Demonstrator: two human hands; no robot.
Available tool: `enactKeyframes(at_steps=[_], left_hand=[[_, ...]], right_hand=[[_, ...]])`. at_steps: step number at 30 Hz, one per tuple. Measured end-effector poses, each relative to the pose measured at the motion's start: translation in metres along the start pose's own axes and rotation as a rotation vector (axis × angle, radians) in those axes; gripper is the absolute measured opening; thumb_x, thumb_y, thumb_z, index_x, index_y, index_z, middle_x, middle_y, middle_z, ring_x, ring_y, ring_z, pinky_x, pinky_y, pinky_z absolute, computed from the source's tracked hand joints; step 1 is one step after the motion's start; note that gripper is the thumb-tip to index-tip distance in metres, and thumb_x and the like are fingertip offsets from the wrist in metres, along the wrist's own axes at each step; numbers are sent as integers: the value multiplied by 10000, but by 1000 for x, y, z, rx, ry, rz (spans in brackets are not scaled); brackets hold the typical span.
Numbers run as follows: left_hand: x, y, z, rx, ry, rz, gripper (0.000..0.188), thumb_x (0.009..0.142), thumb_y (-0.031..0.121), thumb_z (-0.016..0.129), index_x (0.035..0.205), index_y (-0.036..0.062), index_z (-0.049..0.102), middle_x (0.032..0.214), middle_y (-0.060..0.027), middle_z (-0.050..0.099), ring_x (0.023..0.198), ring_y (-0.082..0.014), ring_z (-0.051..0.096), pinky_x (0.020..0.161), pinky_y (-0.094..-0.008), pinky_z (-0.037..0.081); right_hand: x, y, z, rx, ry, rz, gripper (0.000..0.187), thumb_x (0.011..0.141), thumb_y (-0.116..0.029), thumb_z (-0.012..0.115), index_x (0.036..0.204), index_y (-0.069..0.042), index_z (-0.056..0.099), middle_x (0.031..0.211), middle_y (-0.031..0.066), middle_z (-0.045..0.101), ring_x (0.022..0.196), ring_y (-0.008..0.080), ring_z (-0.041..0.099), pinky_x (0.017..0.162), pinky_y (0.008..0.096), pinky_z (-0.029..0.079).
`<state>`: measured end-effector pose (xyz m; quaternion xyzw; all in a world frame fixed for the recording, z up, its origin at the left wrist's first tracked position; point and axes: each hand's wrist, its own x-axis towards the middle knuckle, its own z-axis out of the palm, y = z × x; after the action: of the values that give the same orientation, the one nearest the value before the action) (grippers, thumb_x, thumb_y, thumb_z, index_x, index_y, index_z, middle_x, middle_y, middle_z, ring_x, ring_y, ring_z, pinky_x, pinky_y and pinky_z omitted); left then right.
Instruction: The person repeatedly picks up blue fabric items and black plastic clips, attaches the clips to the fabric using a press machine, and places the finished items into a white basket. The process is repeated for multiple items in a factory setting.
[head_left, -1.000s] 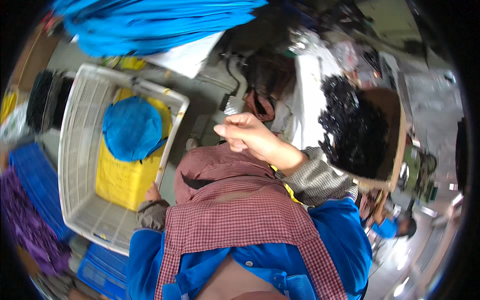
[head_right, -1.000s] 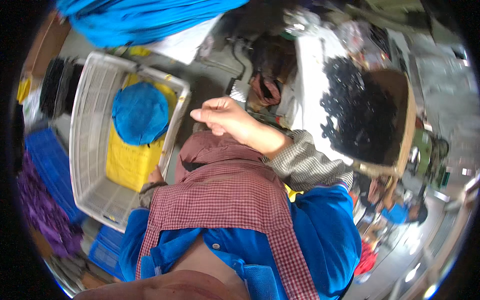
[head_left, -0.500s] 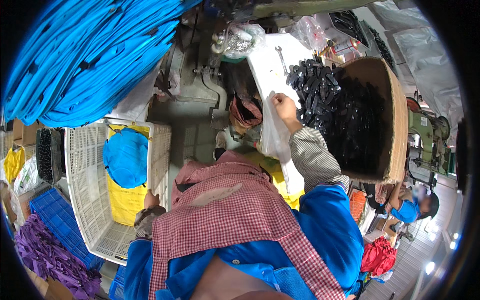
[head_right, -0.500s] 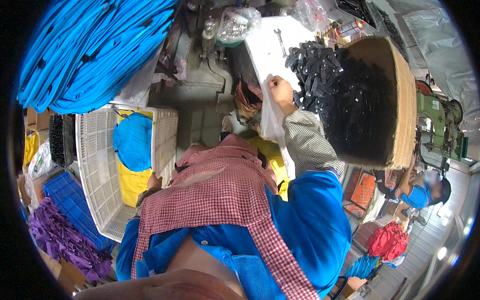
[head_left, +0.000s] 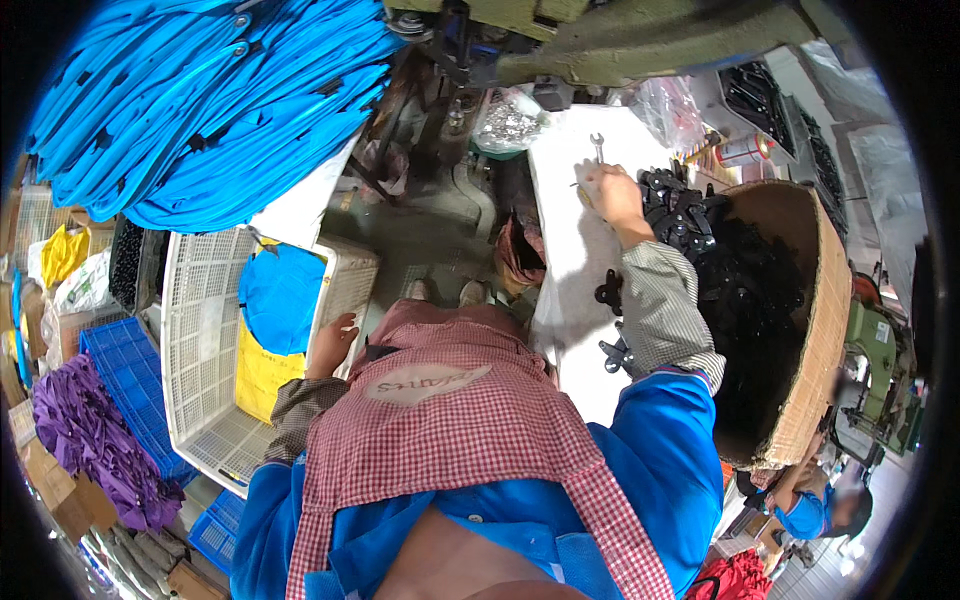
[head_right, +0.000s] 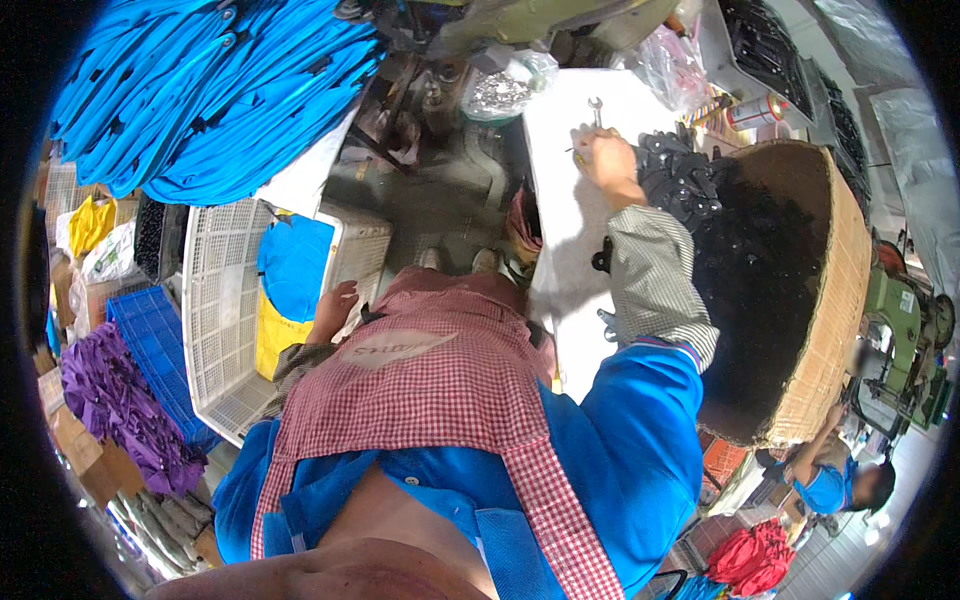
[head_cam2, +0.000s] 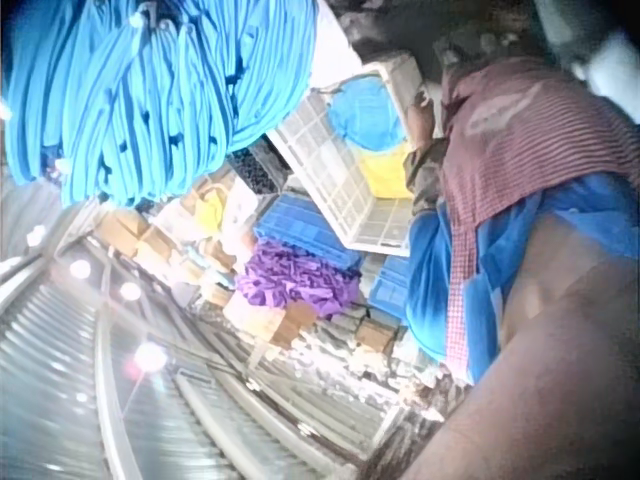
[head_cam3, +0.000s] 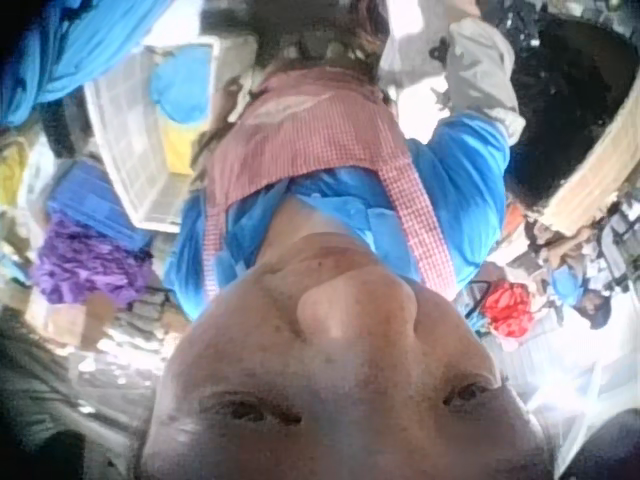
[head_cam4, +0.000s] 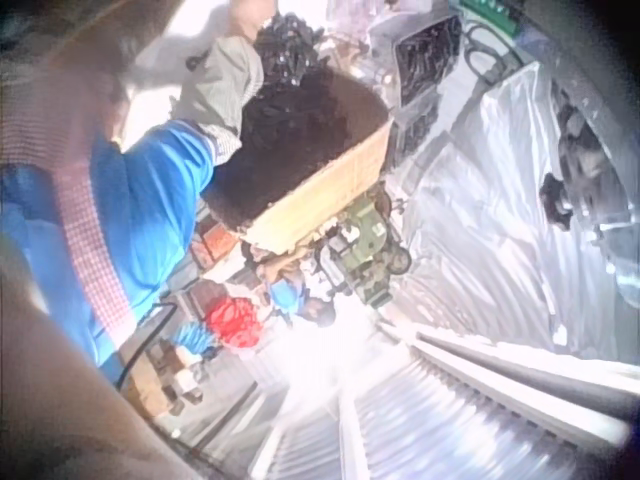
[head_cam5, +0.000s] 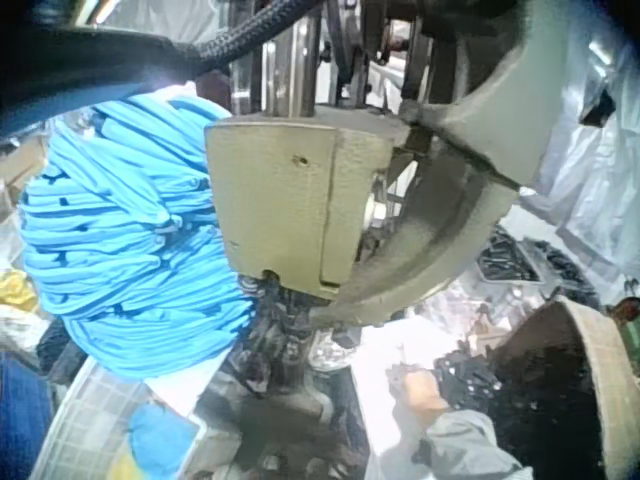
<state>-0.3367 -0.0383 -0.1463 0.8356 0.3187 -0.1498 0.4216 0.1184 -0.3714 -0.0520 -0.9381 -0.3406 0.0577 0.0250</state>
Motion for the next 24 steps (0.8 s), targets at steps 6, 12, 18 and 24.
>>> enactKeyframes(at_steps=[6, 12, 18, 24], left_hand=[[18, 1, -21, 26, 72, 101, 338, 776, 200, 614, 1093, 92, 569, 959, -114, 643, 789, -287, 634, 673, -368, 497], [42, 30, -39, 61, 87, 144, 347, 763, 204, 624, 1091, 103, 580, 961, -117, 643, 786, -278, 630, 671, -366, 497], [48, 38, -43, 48, 81, 187, 353, 769, 189, 615, 1103, 82, 571, 975, -127, 638, 799, -278, 631, 690, -358, 498], [44, 39, -50, -27, 74, 177, 353, 773, 162, 612, 1107, 57, 562, 1000, -146, 629, 823, -293, 628, 698, -365, 498]], right_hand=[[-29, 18, -24, -320, -274, 1, 369, 774, -63, 512, 1102, -212, 594, 1181, 82, 507, 1155, 274, 437, 951, 428, 359], [-30, 27, -36, -262, -195, -50, 322, 674, -103, 590, 992, -54, 579, 946, 131, 599, 936, 310, 563, 791, 400, 471], [-42, 41, -33, -191, -197, -17, 328, 744, -164, 549, 1027, -33, 450, 928, 179, 582, 812, 361, 586, 703, 437, 481], [-38, 26, -32, -5, 74, 123, 221, 815, -153, 523, 967, 5, 494, 842, 213, 610, 756, 374, 602, 647, 457, 473]])
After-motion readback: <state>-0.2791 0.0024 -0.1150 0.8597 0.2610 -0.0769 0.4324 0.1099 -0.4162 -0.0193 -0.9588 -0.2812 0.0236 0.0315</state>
